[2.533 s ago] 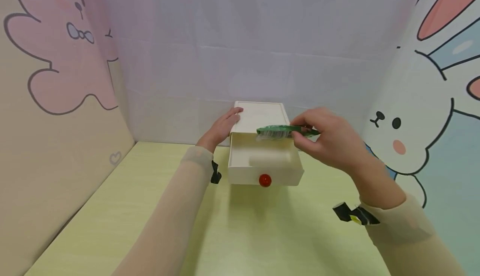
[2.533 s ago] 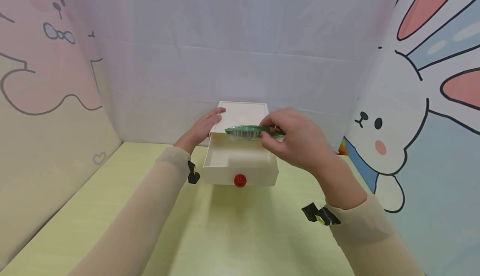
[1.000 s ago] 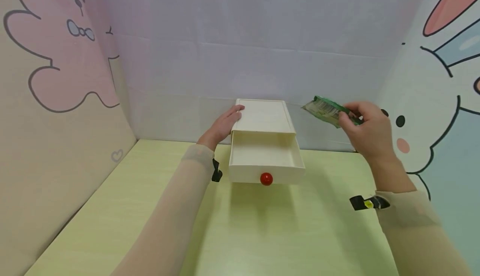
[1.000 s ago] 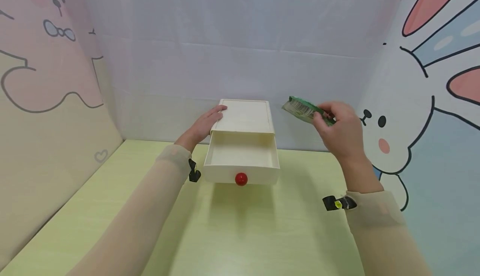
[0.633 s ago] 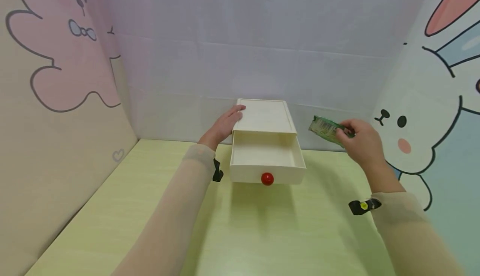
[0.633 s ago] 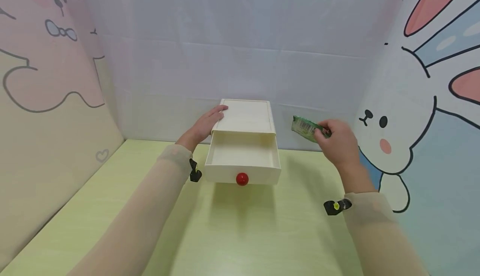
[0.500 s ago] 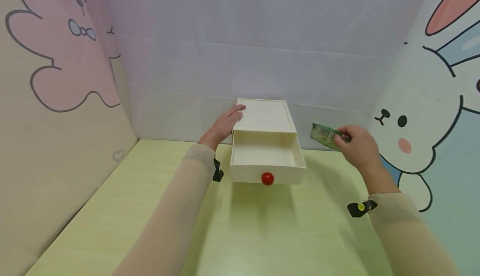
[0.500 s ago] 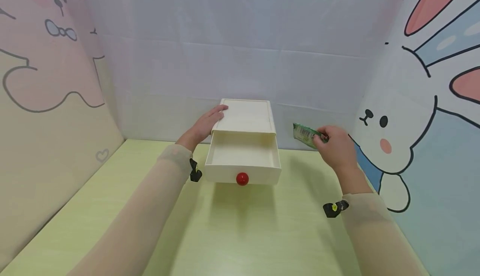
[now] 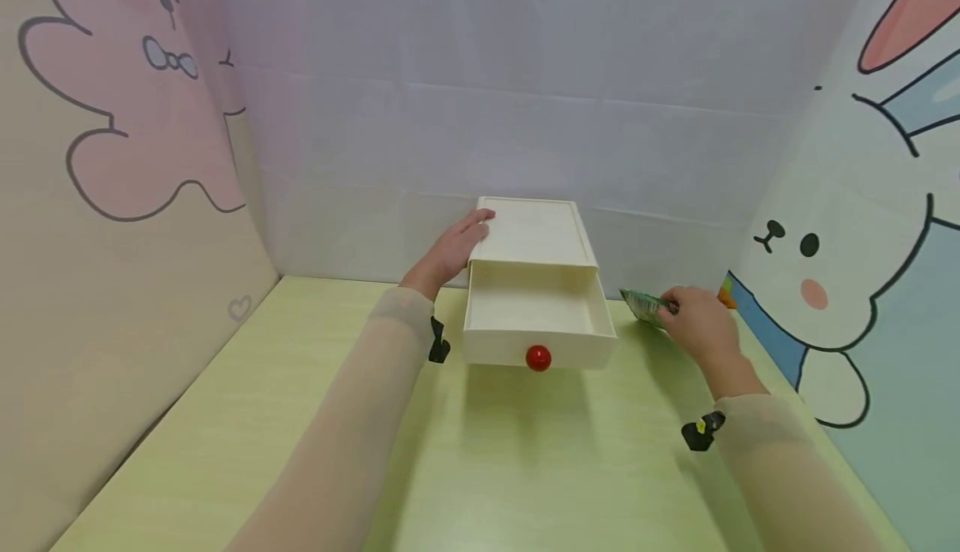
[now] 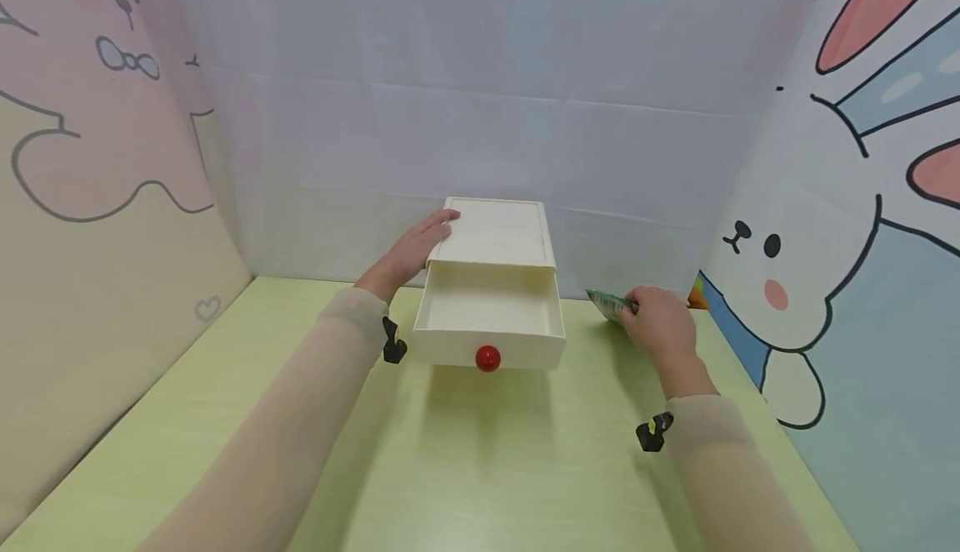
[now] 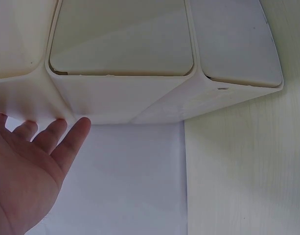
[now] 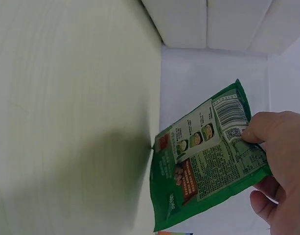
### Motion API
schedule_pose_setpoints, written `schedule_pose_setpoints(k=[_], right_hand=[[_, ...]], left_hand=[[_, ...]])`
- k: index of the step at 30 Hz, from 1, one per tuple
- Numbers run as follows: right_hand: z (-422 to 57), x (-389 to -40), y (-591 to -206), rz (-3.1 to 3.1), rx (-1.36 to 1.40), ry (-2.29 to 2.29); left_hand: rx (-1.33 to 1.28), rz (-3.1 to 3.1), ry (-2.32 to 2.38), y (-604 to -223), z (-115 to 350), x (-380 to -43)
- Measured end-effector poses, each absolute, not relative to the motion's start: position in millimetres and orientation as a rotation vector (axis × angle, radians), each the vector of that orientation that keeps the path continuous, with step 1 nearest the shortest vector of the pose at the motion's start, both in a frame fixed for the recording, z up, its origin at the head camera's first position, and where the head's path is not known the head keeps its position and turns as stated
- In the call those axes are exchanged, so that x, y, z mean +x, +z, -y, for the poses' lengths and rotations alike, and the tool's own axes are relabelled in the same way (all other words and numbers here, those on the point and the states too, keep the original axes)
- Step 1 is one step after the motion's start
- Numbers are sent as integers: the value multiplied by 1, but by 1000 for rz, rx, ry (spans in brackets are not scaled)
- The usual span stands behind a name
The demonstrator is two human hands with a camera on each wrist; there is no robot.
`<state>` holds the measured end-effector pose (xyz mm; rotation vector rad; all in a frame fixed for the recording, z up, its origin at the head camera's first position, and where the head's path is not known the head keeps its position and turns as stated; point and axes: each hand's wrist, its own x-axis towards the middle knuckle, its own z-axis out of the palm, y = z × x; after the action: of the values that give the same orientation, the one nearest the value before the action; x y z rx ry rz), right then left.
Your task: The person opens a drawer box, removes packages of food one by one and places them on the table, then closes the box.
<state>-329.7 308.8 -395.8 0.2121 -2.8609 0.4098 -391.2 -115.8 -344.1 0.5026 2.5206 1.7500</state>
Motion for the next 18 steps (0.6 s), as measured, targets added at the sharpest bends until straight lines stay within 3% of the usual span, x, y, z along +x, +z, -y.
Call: schedule_pose_setpoints(k=[18], right_hand=[[-296,-352,-444,3056,133,340]], left_hand=[[486,-2526,1748,-345,115,-392]])
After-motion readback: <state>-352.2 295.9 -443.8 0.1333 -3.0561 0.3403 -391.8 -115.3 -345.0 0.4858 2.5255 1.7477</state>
